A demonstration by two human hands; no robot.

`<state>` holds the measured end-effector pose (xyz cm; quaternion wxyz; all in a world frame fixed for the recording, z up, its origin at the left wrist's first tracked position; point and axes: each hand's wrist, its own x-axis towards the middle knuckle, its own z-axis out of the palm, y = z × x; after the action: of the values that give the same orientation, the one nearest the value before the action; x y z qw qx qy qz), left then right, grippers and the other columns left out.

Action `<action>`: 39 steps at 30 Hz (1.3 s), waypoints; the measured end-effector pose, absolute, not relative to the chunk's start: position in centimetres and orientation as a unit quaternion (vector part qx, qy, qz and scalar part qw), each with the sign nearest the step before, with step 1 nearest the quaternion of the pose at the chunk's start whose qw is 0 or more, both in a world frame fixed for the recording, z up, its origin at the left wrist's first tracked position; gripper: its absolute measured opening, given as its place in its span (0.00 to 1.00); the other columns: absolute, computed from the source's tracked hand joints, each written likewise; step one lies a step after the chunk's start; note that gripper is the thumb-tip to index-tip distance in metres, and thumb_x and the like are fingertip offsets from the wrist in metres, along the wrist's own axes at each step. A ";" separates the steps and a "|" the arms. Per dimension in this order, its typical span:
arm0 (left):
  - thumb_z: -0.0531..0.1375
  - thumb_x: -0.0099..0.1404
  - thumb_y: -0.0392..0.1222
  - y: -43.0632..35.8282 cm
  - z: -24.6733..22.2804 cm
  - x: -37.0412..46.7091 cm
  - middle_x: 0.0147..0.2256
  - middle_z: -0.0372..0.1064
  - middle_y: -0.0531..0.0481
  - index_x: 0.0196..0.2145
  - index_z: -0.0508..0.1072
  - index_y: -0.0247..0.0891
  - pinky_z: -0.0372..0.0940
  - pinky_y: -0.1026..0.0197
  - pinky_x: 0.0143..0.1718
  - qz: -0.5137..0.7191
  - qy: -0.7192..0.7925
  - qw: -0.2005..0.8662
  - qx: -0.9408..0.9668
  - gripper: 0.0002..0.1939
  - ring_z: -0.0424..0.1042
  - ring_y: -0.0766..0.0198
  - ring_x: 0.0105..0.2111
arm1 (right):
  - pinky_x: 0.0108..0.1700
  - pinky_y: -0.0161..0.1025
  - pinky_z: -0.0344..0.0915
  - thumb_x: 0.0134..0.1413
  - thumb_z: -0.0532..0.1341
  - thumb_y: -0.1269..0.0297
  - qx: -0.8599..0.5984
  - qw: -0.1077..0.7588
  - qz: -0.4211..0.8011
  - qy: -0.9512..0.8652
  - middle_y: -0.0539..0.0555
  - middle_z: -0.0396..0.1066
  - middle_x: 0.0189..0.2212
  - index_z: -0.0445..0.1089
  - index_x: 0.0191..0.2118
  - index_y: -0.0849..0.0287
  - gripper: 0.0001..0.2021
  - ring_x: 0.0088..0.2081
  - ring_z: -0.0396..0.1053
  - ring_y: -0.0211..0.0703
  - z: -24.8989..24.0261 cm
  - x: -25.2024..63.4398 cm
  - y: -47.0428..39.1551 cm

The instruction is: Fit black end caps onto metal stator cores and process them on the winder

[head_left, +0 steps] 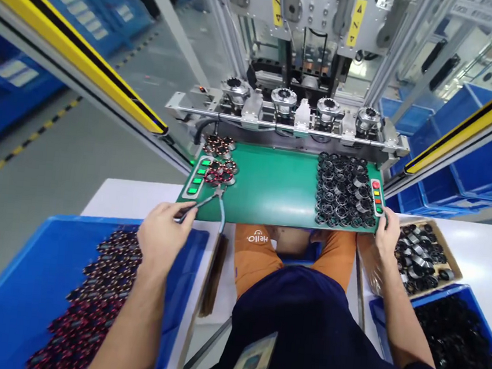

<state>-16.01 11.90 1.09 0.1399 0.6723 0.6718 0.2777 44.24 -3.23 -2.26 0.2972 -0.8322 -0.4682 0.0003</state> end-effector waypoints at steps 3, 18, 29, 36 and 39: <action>0.61 0.70 0.62 10.1 2.1 -15.5 0.47 0.83 0.46 0.57 0.89 0.67 0.76 0.22 0.63 0.329 0.669 0.119 0.656 0.23 0.84 0.30 0.55 | 0.81 0.67 0.70 0.86 0.62 0.47 -0.844 0.271 0.010 -0.463 0.64 0.76 0.74 0.79 0.70 0.53 0.22 0.76 0.74 0.61 -1.4 43.5 -3.1; 0.68 0.81 0.41 -2.8 -0.5 6.6 0.45 0.86 0.50 0.51 0.88 0.63 0.88 0.41 0.52 0.287 0.235 0.374 0.850 0.12 0.89 0.50 0.42 | 0.80 0.65 0.73 0.85 0.65 0.53 -0.875 0.273 0.036 -0.398 0.62 0.78 0.75 0.77 0.76 0.50 0.23 0.75 0.76 0.58 -2.1 41.6 -14.2; 0.69 0.83 0.40 -3.1 1.4 27.8 0.47 0.87 0.52 0.52 0.88 0.45 0.77 0.61 0.58 0.186 0.021 0.436 0.880 0.06 0.87 0.61 0.49 | 0.73 0.63 0.76 0.80 0.72 0.55 -0.926 0.187 0.048 -0.325 0.60 0.82 0.62 0.79 0.68 0.57 0.20 0.65 0.80 0.58 -0.6 61.5 -27.7; 0.70 0.81 0.43 -3.2 2.1 40.1 0.49 0.89 0.49 0.55 0.89 0.44 0.77 0.53 0.56 0.138 0.059 0.414 0.898 0.09 0.86 0.55 0.47 | 0.70 0.63 0.80 0.79 0.74 0.50 -0.940 0.077 0.099 -0.316 0.60 0.82 0.63 0.81 0.63 0.58 0.19 0.64 0.81 0.57 -2.7 64.8 -25.4; 0.72 0.80 0.43 -4.0 2.1 43.0 0.50 0.88 0.47 0.55 0.88 0.45 0.76 0.50 0.56 0.153 0.092 0.369 0.912 0.09 0.85 0.50 0.51 | 0.72 0.62 0.77 0.81 0.72 0.53 -0.941 0.066 0.111 -0.314 0.59 0.84 0.59 0.83 0.59 0.59 0.15 0.63 0.82 0.56 -2.7 65.1 -25.2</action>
<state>43.03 -4.03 2.11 0.3686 0.9123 0.0923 0.1527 65.15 -25.16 -2.73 0.0655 -0.9405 -0.3142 0.1113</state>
